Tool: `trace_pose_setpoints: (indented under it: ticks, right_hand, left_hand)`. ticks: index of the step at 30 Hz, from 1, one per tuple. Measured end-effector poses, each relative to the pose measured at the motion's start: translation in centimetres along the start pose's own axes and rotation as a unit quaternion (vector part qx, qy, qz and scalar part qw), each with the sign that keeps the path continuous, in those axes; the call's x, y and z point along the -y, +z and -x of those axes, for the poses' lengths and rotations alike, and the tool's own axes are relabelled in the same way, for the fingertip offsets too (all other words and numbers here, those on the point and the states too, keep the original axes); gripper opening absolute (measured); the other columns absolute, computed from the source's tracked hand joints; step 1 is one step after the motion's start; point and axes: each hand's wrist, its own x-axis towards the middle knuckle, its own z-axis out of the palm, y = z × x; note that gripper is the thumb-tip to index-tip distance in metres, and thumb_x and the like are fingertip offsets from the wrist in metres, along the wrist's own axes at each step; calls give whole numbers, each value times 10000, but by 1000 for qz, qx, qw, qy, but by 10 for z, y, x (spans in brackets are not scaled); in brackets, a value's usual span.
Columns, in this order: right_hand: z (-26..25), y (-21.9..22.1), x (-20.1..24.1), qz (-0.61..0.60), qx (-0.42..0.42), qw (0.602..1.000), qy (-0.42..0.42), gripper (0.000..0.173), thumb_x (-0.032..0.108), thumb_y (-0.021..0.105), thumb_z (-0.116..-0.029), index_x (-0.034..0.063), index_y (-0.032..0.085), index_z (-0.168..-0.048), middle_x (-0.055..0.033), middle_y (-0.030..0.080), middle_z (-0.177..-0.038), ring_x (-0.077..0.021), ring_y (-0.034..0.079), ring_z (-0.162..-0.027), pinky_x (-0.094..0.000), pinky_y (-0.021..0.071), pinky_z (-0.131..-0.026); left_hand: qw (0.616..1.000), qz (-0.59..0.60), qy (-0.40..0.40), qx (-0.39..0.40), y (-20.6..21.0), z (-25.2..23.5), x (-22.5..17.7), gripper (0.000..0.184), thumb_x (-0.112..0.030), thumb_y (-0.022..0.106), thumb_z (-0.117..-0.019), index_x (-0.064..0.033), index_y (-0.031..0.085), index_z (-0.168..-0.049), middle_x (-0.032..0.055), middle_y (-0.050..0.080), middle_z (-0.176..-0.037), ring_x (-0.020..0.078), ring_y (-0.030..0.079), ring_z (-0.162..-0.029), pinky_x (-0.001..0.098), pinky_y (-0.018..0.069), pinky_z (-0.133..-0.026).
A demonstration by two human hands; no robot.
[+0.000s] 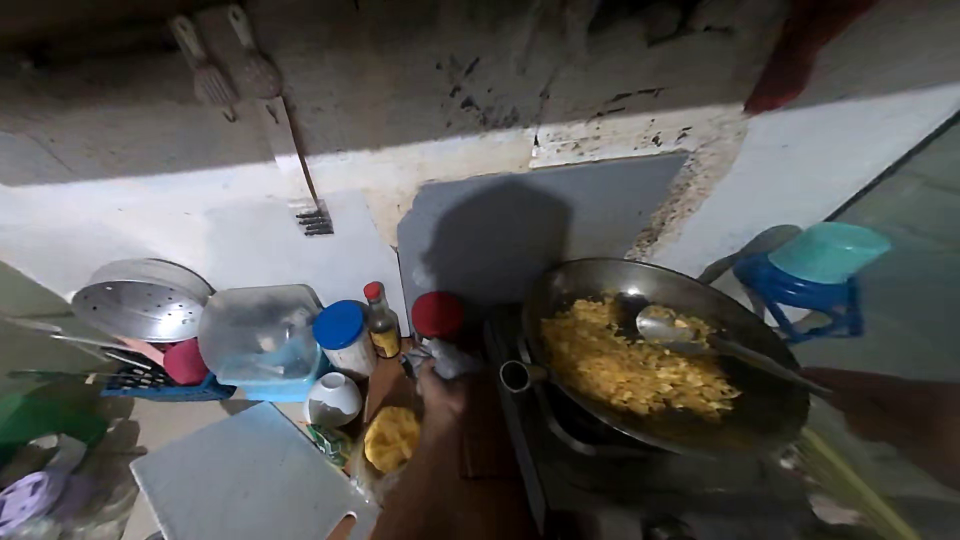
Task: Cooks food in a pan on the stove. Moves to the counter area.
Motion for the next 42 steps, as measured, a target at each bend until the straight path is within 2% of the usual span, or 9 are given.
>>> trace_pose_setpoints:
  ticks: [9, 12, 15, 20, 25, 30, 33, 37, 42]
  right_hand:
    - [-36, 8, -60, 193, -95, 977, 8, 318, 101, 529, -1052, -43, 606, -1326, -332, 669, -1131, -540, 640, -1086, -684, 500, -883]
    - [-38, 0, -41, 190, 64, 979, 32, 322, 118, 510, -1073, -62, 612, -1319, -301, 640, -1265, -478, 600, -1214, -613, 456, -1020]
    - [-38, 9, -32, 37, 87, 995, -12, 318, 146, 496, -1088, -27, 625, -1321, -248, 664, -1122, -362, 645, -999, -522, 501, -926]
    - [-56, 12, -39, 140, 5, 989, -47, 231, 148, 585, -1041, 60, 706, -1216, -208, 713, -1098, -409, 678, -1048, -614, 528, -894]
    - [-56, -12, -34, 316, -17, 948, 32, 236, 134, 529, -1053, 44, 727, -1142, -224, 704, -1119, -446, 676, -1061, -627, 540, -821]
    - [-43, -19, -32, 320, 80, 943, -49, 138, 191, 714, -952, 80, 770, -1012, -166, 724, -994, -387, 689, -982, -608, 538, -826]
    - [-50, 15, -24, 229, 124, 961, -93, 219, 203, 619, -1020, 90, 733, -1170, -183, 712, -1081, -379, 675, -1046, -590, 523, -902]
    - [-70, 38, -18, 99, 106, 985, -93, 287, 194, 522, -1077, 72, 667, -1292, -199, 692, -1129, -359, 668, -1060, -545, 515, -942]
    - [-71, 8, -31, -55, 79, 994, -52, 385, 198, 436, -1116, 119, 553, -1475, -160, 661, -948, -238, 592, -752, -415, 498, -745]
  left_hand:
    - [955, -194, 6, 226, -56, 72, -10, 239, -75, 414, -905, -155, 636, -872, -41, 724, -769, 62, 702, -736, 283, 595, -690]
    - [907, -352, 4, 231, -55, 112, -11, 225, 75, 574, -929, 40, 557, -1151, 56, 641, -951, 80, 633, -857, 265, 552, -800]
    - [790, -539, 144, 252, -22, 129, 2, 427, 22, 661, -893, 117, 493, -1274, 128, 636, -1094, 69, 619, -1012, 218, 522, -892]
    - [370, -894, 238, 86, 36, 119, 29, 462, -261, 604, -1005, 42, 585, -1355, 286, 555, -1396, 410, 504, -1347, 523, 388, -1122]
    - [518, -815, 260, 32, 45, 118, 31, 490, -198, 650, -991, 68, 525, -1384, 286, 558, -1370, 366, 527, -1319, 464, 428, -1101]
    - [564, -782, 252, 82, 55, 131, 23, 374, -129, 667, -977, 79, 592, -1279, 246, 634, -1230, 302, 602, -1184, 429, 476, -1026]
    - [499, -840, 191, 89, 63, 131, 16, 382, -154, 604, -1012, 63, 590, -1325, 246, 609, -1327, 319, 557, -1286, 439, 418, -1099]
    - [676, -677, 288, 53, 59, 133, 21, 447, -34, 631, -980, 136, 475, -1363, 297, 569, -1300, 324, 560, -1231, 415, 461, -1045]
    - [532, -764, 357, 78, 59, 133, 4, 407, -66, 629, -970, 140, 556, -1313, 341, 550, -1350, 403, 490, -1342, 480, 365, -1135]
